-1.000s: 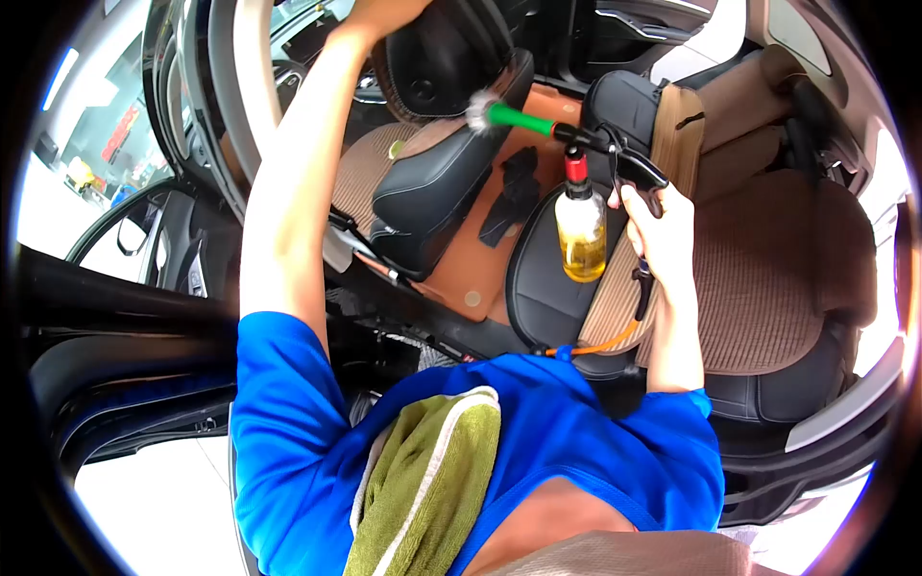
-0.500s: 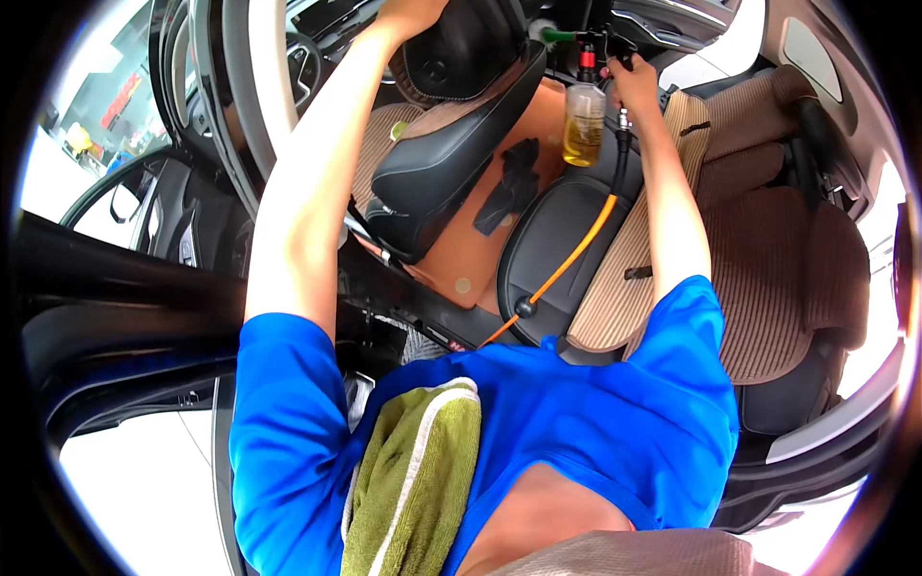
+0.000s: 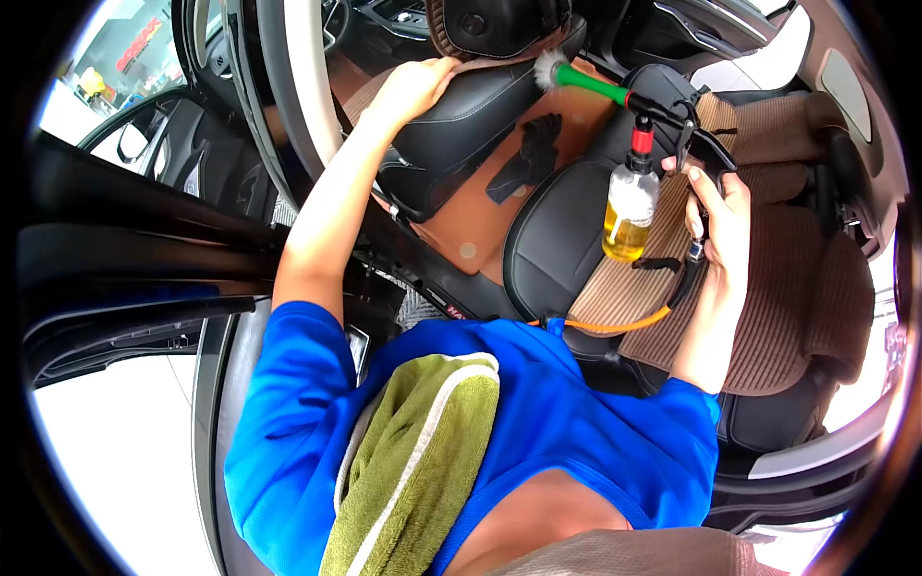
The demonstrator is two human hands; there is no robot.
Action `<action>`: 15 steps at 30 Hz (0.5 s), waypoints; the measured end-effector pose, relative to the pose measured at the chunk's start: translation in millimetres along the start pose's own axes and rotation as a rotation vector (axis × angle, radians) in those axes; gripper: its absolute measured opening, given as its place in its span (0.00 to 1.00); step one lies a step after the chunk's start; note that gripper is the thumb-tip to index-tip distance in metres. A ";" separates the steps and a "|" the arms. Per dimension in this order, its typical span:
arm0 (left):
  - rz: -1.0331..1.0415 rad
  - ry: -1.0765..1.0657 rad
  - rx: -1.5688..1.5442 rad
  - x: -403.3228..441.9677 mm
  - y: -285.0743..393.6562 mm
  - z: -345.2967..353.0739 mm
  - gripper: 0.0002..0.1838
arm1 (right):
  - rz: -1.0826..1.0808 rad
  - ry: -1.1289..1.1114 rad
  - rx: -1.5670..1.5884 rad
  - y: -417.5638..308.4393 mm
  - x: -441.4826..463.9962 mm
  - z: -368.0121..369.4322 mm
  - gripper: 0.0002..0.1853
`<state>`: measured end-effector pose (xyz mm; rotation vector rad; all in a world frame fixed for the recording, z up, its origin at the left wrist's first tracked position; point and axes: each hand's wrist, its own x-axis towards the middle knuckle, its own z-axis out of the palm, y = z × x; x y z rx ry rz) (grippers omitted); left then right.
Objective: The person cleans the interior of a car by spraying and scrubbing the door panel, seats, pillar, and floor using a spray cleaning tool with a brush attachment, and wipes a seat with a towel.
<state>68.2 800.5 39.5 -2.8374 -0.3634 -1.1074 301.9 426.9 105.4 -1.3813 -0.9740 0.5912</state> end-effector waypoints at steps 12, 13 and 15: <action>-0.322 -0.438 0.063 77.7 25.9 -81.2 0.14 | -0.066 0.017 -0.205 -45.5 -11.3 38.8 0.11; -0.283 -0.513 0.107 60.8 20.0 -65.8 0.17 | -0.105 0.027 -0.147 -49.9 -16.7 38.8 0.12; -0.129 -0.431 0.031 30.4 2.1 -22.4 0.24 | -0.148 -0.016 -0.094 -46.6 -19.2 32.7 0.13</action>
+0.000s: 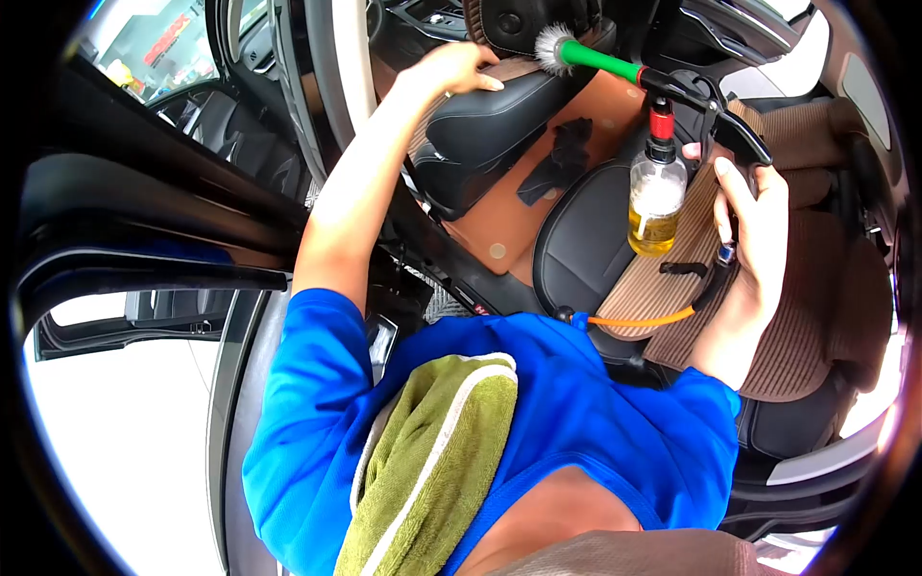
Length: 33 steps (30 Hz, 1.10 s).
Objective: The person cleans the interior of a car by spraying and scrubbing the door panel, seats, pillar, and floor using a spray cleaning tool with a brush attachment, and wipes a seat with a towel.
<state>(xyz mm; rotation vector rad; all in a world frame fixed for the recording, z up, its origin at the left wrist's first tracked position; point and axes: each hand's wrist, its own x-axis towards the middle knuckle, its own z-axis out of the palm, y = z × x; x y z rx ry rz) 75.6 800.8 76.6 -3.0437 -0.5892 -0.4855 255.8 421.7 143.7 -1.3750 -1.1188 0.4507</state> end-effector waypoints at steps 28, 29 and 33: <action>-0.198 -0.098 -0.256 33.9 -21.9 -10.9 0.12 | -0.098 -0.142 -0.365 -9.6 -18.7 71.9 0.20; -0.215 -0.101 -0.232 32.7 -18.4 -12.3 0.12 | -0.126 -0.119 -0.352 -3.1 -24.4 68.0 0.21; -0.317 -0.130 -0.314 24.6 -0.7 -12.5 0.12 | 0.202 -0.101 -0.162 9.3 -40.7 39.2 0.21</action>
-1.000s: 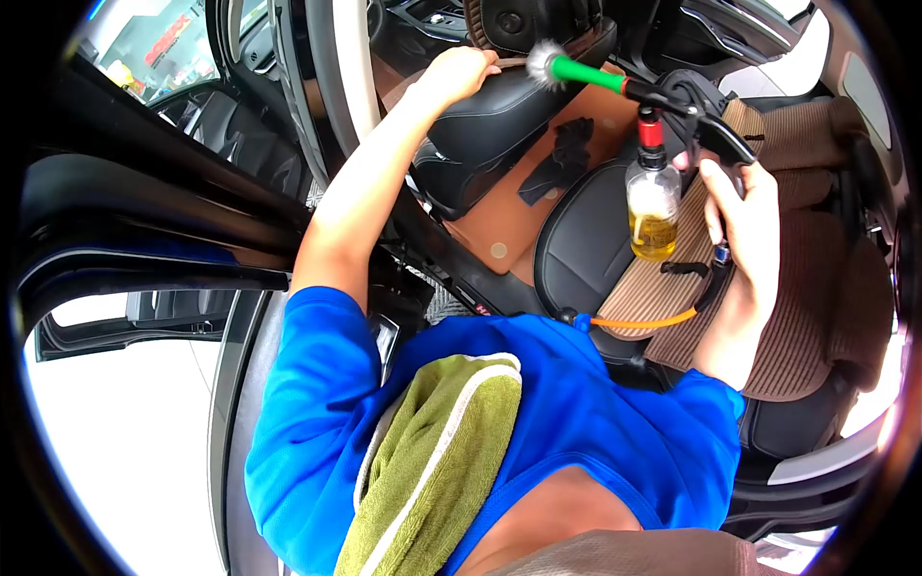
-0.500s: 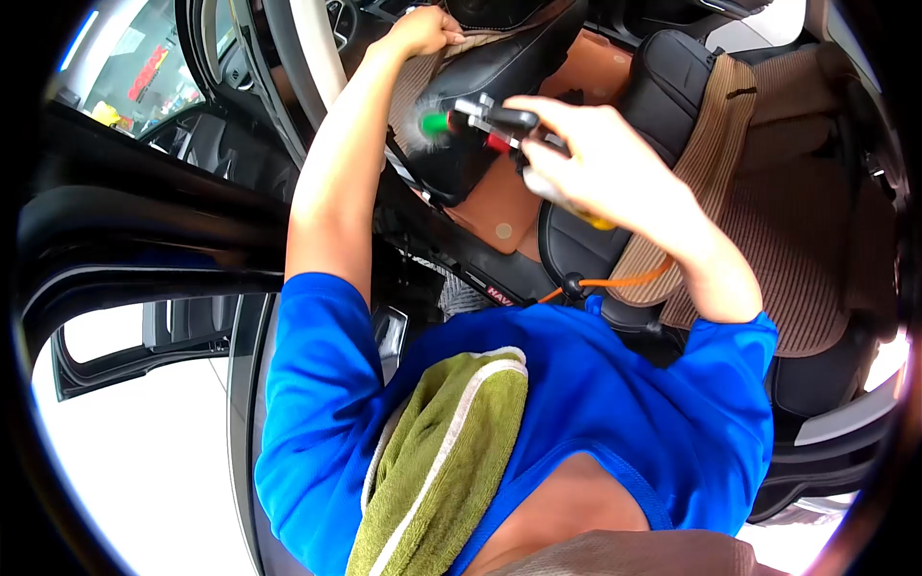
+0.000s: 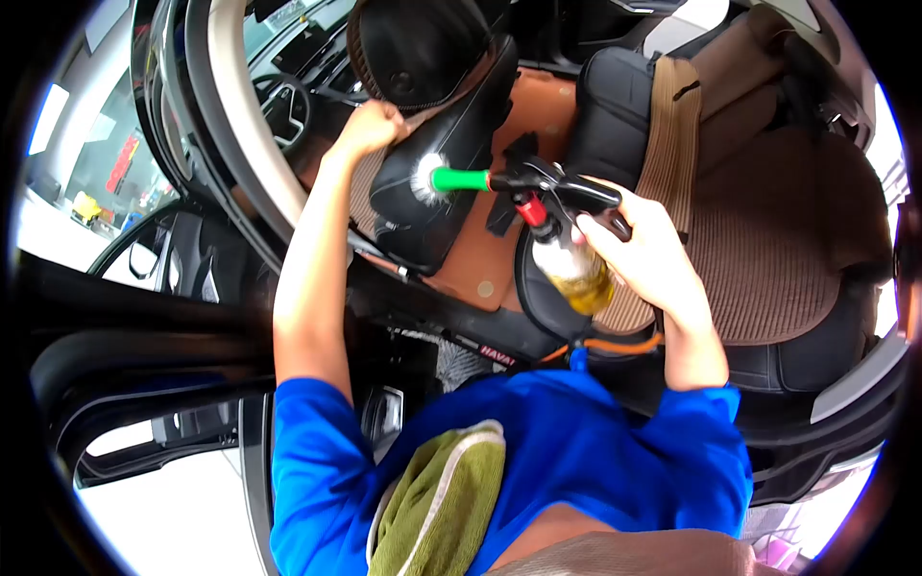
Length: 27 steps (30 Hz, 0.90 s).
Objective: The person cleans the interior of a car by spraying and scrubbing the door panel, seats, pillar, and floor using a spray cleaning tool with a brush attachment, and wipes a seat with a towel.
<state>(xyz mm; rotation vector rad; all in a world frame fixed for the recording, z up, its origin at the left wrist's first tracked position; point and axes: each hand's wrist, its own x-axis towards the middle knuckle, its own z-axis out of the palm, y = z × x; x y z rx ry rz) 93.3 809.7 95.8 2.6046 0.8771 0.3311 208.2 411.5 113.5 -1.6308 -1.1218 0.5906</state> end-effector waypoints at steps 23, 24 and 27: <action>0.127 0.384 -0.681 -22.7 2.5 73.7 0.22 | -0.012 0.335 0.287 68.6 23.0 15.7 0.16; 0.138 0.402 -0.668 -24.5 5.9 73.3 0.23 | -0.055 0.252 0.396 79.3 12.0 11.8 0.16; 0.154 0.396 -0.744 -32.6 14.0 75.1 0.23 | -0.032 0.201 0.596 107.6 3.5 5.6 0.16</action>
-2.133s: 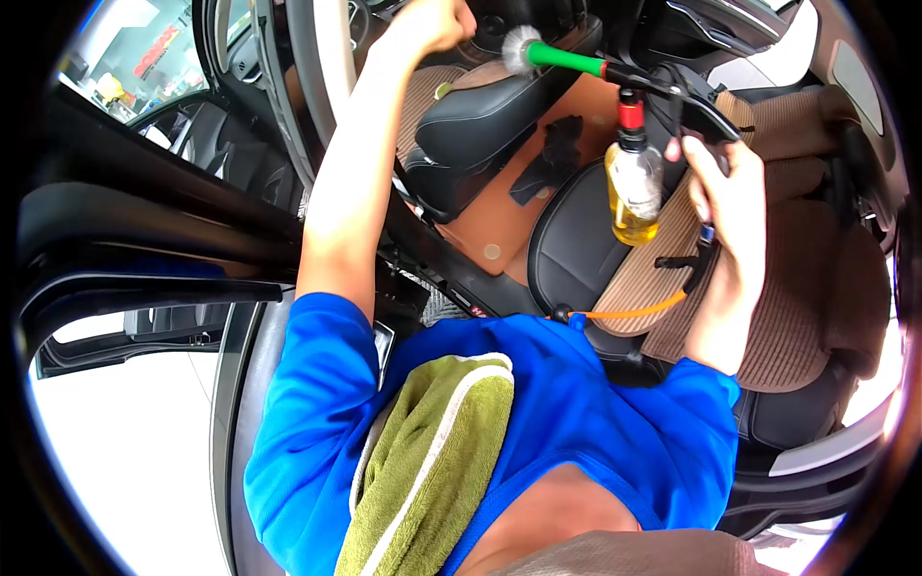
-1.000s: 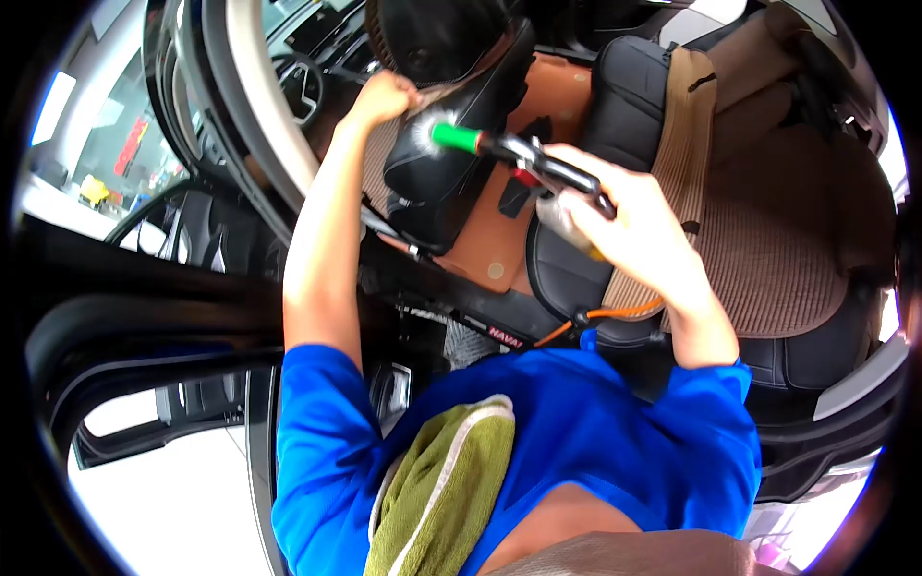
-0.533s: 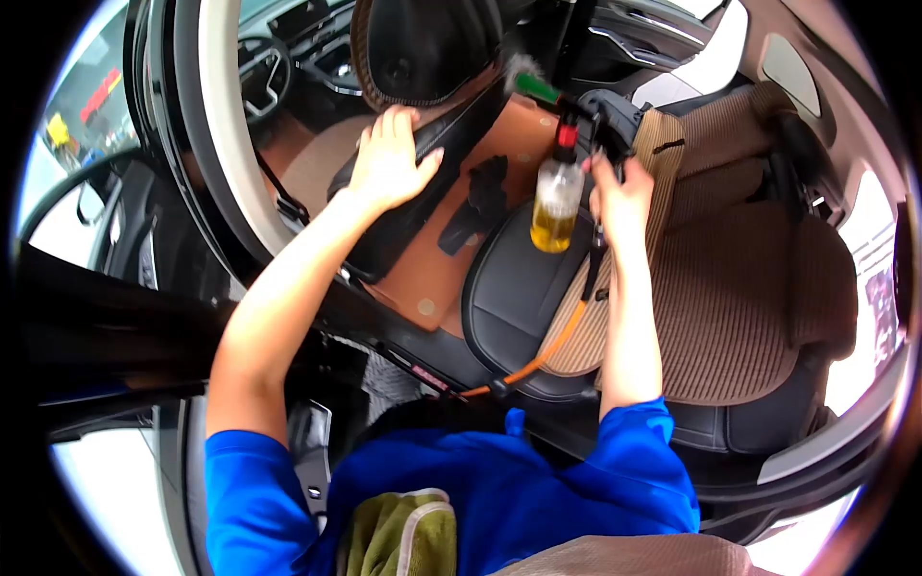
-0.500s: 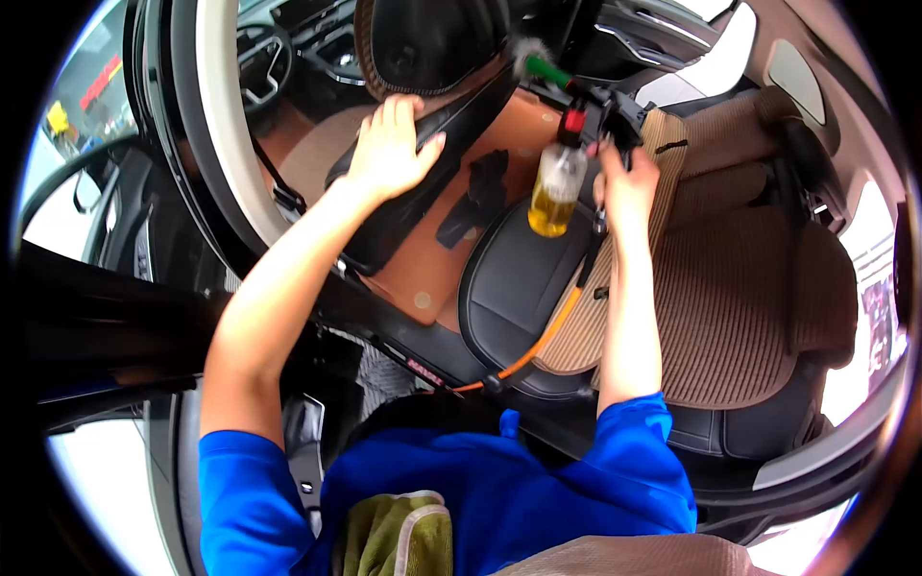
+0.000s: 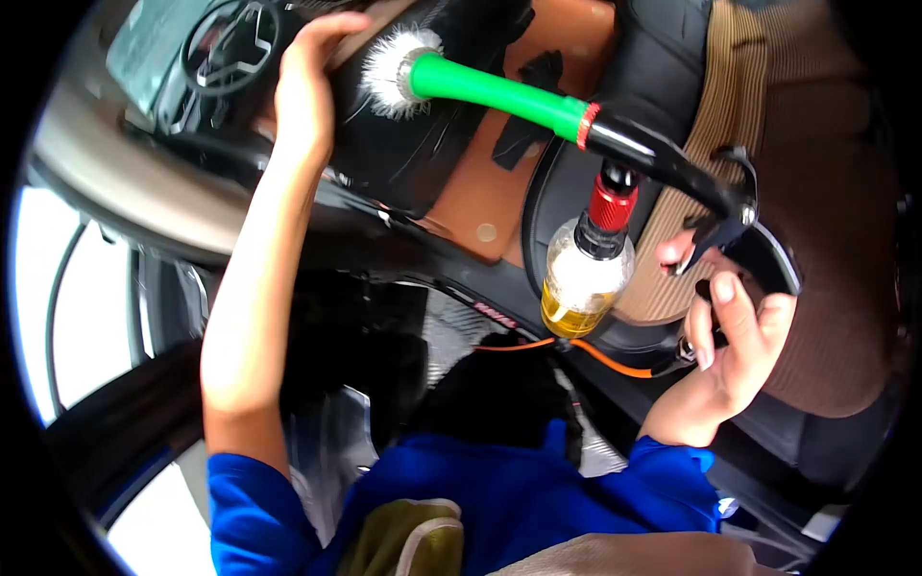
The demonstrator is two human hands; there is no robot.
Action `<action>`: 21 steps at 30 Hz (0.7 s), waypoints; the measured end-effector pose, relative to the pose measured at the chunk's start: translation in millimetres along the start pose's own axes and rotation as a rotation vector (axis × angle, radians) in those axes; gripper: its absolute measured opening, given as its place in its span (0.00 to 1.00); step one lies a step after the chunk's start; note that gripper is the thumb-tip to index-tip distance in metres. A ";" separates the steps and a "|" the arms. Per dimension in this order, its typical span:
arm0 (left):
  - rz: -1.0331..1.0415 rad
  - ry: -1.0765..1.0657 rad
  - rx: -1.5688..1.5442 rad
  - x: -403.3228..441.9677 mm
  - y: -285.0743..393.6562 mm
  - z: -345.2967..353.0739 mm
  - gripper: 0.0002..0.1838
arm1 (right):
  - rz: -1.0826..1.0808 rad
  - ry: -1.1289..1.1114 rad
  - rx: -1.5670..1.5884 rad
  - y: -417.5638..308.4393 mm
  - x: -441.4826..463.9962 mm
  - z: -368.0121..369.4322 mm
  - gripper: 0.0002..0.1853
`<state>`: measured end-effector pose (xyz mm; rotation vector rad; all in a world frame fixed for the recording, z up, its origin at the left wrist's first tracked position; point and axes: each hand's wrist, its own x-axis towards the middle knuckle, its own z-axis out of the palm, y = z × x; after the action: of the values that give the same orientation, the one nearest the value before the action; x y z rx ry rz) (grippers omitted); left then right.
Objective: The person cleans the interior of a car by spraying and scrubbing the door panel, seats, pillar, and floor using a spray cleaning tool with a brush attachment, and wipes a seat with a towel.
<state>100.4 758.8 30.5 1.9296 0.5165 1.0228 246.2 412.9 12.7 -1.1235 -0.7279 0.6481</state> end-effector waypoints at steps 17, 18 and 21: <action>-0.024 0.245 0.404 13.2 17.1 35.2 0.18 | 0.003 0.290 0.585 125.1 257.1 -70.5 0.07; -0.040 0.242 0.377 13.7 16.7 25.4 0.20 | 0.034 0.298 0.626 135.1 264.9 -70.4 0.07; 0.046 0.184 0.447 13.5 17.9 25.5 0.24 | 0.145 0.290 0.685 186.1 287.4 -75.9 0.07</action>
<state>128.3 745.6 44.4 2.2530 0.8682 1.1975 462.6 649.2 -129.9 -0.6131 -0.1435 0.7593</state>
